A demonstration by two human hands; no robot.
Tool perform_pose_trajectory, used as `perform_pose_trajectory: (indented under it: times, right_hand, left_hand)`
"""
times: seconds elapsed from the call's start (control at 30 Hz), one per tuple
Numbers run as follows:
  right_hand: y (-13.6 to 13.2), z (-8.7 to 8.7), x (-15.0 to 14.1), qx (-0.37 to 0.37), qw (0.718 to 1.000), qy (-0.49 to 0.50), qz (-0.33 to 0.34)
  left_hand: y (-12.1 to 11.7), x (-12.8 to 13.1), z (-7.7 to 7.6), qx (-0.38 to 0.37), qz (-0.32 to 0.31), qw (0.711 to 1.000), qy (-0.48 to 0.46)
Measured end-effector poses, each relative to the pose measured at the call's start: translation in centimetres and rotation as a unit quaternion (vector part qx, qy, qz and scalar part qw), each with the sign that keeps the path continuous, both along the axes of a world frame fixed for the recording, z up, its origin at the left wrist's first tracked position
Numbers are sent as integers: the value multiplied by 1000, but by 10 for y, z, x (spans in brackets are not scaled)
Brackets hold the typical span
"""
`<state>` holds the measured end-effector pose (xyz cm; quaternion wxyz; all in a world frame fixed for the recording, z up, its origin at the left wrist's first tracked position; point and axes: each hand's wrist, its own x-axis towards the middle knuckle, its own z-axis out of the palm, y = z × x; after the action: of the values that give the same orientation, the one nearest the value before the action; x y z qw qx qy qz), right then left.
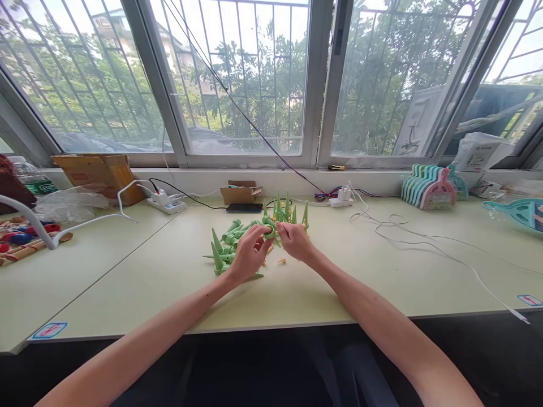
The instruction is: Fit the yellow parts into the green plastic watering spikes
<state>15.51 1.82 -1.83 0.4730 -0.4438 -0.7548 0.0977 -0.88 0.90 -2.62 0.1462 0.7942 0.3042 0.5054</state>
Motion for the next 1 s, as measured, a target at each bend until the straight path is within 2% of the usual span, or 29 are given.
perform_pose_trajectory:
  times: [0.3, 0.8, 1.0]
  right_hand:
    - [1, -2, 0, 3, 1000, 4, 7]
    - [2, -4, -2, 3, 1000, 1, 19]
    - [0, -3, -1, 2, 1000, -3, 26]
  left_hand:
    - [-6, 1, 4, -74, -17, 996, -42]
    - [-8, 1, 8, -90, 25, 996, 9]
    - [-7, 0, 6, -89, 22, 996, 13]
